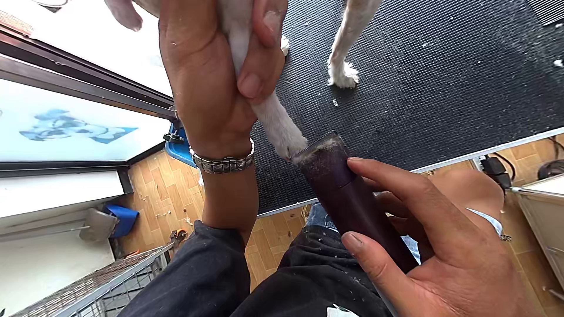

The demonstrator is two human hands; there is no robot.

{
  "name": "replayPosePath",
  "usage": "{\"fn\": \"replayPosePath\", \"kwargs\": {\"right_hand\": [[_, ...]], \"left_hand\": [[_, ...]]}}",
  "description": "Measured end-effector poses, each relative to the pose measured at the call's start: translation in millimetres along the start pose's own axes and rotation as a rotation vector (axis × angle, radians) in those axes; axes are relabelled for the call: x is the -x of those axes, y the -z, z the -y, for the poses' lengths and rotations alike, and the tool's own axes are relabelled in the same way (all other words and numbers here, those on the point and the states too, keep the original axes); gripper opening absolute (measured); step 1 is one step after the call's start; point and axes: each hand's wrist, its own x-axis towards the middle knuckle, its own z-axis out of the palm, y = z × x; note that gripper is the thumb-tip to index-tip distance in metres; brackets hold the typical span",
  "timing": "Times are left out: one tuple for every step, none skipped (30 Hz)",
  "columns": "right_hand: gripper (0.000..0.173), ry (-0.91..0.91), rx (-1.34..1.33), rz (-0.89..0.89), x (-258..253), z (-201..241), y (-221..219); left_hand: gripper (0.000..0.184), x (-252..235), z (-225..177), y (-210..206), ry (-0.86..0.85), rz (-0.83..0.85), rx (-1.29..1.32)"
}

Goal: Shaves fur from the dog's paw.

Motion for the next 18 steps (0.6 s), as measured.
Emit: {"fn": "replayPosePath", "kwargs": {"right_hand": [[0.053,-0.004,-0.010,0.010,1,1,2],[0.053,-0.014,-0.012,0.022,3,2,3],[0.052,-0.027,-0.011,0.034,6,2,4],[0.052,-0.045,-0.007,0.046,8,1,5],[0.052,-0.058,-0.004,0.051,10,-1,5],[0.052,-0.066,0.000,0.053,12,-2,4],[0.052,-0.071,0.004,0.048,13,-3,3],[0.052,-0.074,0.007,0.040,13,-3,2],[0.052,-0.071,0.010,0.028,13,-3,0],[0.052,-0.064,0.015,0.015,11,-2,-2],[0.052,-0.055,0.023,-0.001,10,-1,-4],[0.052,-0.046,0.032,-0.017,8,0,-6],[0.052,-0.038,0.036,-0.028,8,1,-7],[0.052,-0.032,0.029,-0.030,8,2,-7],[0.052,-0.032,0.016,-0.027,8,3,-7],[0.052,-0.040,0.005,-0.021,10,4,-7],[0.052,-0.050,-0.002,-0.021,11,4,-7],[0.052,-0.062,-0.005,-0.024,13,3,-8]], "left_hand": [[0.050,0,0,-1,-0.002,-0.003,-0.002],[0.049,0,0,-1,-0.002,-0.005,0.003],[0.049,0,0,-1,0.001,0.002,0.018],[0.049,0,-1,0,0.004,0.006,0.029],[0.049,0,-1,1,0.005,0.010,0.036],[0.049,-1,-1,1,0.001,0.008,0.034],[0.049,0,0,1,-0.003,0.004,0.032],[0.049,0,0,1,-0.006,0.002,0.037],[0.049,0,1,1,-0.011,0.001,0.042],[0.048,-1,1,0,-0.013,0.004,0.056],[0.048,-1,1,1,-0.014,0.010,0.068],[0.047,0,2,0,-0.016,0.008,0.072],[0.047,0,3,-1,-0.020,0.001,0.066],[0.047,0,3,-1,-0.024,0.003,0.056],[0.047,0,3,-1,-0.029,0.003,0.045],[0.048,-1,4,-1,-0.033,0.001,0.029],[0.048,-1,3,-1,-0.036,-0.005,0.010],[0.049,-1,3,-1,-0.035,-0.008,-0.009]]}}
